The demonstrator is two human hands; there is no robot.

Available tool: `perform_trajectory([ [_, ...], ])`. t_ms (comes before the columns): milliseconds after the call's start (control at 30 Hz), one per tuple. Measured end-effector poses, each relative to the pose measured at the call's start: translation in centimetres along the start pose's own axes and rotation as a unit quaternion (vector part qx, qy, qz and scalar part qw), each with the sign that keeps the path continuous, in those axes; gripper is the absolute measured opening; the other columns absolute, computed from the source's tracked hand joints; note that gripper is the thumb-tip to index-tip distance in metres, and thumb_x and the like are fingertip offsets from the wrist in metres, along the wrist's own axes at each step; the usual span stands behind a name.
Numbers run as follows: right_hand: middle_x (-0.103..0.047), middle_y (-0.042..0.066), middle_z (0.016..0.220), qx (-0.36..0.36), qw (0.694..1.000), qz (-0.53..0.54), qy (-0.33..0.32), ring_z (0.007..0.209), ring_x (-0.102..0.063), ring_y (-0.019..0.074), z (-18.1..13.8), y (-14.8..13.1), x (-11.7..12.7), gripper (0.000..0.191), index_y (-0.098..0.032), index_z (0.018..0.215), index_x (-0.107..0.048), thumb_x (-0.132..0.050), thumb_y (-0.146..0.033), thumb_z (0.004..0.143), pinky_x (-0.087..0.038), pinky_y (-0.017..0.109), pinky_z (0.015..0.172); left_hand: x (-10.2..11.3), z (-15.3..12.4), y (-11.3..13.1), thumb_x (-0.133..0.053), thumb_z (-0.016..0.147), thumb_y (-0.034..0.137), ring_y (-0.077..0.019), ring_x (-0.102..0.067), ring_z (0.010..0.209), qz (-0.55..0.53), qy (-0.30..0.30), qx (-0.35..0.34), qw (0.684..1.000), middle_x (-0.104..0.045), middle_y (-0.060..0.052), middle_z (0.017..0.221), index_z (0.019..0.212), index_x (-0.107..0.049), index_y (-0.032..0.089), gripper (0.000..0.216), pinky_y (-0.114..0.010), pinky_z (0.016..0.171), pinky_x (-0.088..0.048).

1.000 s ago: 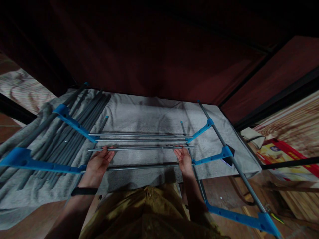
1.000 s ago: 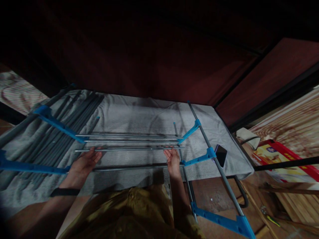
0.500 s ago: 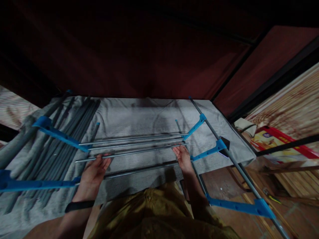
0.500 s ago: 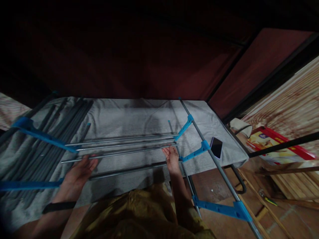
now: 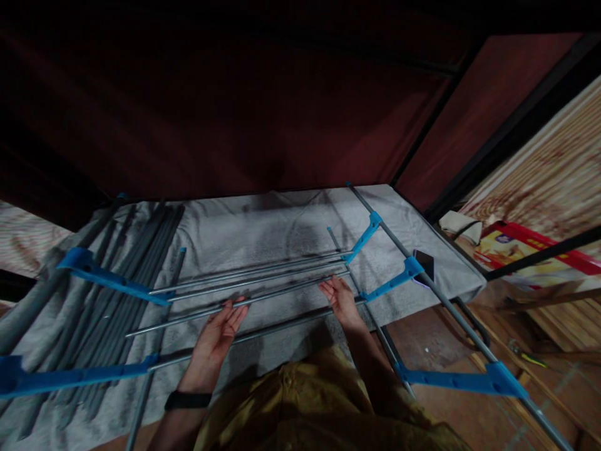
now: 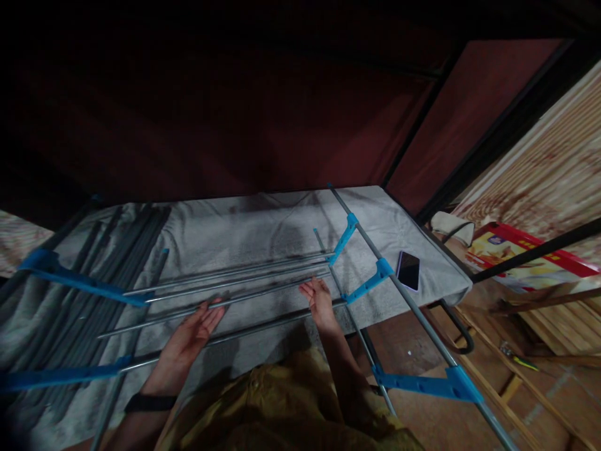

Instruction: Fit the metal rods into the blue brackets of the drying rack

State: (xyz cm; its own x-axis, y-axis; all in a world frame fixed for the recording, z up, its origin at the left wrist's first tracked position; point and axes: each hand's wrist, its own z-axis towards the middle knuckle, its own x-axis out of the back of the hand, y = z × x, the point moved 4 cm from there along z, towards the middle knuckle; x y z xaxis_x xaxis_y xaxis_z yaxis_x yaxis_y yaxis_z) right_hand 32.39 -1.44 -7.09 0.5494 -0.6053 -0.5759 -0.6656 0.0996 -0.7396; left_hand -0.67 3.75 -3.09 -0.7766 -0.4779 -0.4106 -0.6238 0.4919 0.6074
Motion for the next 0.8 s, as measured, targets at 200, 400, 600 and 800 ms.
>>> perform_trajectory([
  [200,-0.071,-0.003,0.071,-0.005,1.0,0.008,0.008,0.073,-0.073,0.016,-0.2,-0.1,-0.3,0.027,-0.025,0.077,-0.061,-0.084,-0.037,0.076,-0.065,0.033,0.082,-1.2,-0.6,-1.0,-0.059,0.092,-0.001,-0.0233,-0.081,0.089,0.015,-0.019,0.031,0.999,-0.078,-0.011,0.091,0.085,-0.067,0.014,0.019,-0.038,0.089,-0.068],
  [400,-0.078,0.004,0.079,-0.068,0.995,-0.061,-0.04,0.072,-0.075,0.0202,-1.3,-0.3,-0.4,0.025,-0.022,0.081,-0.068,-0.086,-0.035,0.069,-0.064,0.033,0.068,-1.2,-0.1,-1.1,-0.058,0.095,-0.001,-0.0207,-0.081,0.084,0.007,-0.02,0.007,1.0,-0.078,-0.01,0.088,0.083,-0.066,0.014,0.02,-0.035,0.085,-0.069],
  [600,-0.077,0.006,0.079,-0.046,0.974,-0.19,-0.117,0.069,-0.072,0.0189,-4.0,-4.6,-4.6,0.031,-0.018,0.088,-0.074,-0.089,-0.04,0.071,-0.06,0.03,0.065,-0.5,0.2,-0.9,-0.063,0.092,0.001,-0.0217,-0.081,0.083,-0.008,-0.003,0.013,1.0,-0.079,-0.009,0.083,0.088,-0.07,0.014,0.016,-0.034,0.087,-0.068],
  [800,-0.076,0.005,0.103,0.223,0.956,-0.162,-0.097,0.102,-0.073,0.0232,-9.3,-18.2,-8.2,0.018,-0.024,0.109,-0.074,-0.075,-0.03,0.093,-0.061,0.041,0.091,0.1,0.4,-0.8,-0.06,0.093,0.0,-0.0198,-0.081,0.08,-0.013,0.001,0.01,1.0,-0.079,-0.009,0.083,0.093,-0.071,0.013,0.017,-0.031,0.085,-0.068],
])
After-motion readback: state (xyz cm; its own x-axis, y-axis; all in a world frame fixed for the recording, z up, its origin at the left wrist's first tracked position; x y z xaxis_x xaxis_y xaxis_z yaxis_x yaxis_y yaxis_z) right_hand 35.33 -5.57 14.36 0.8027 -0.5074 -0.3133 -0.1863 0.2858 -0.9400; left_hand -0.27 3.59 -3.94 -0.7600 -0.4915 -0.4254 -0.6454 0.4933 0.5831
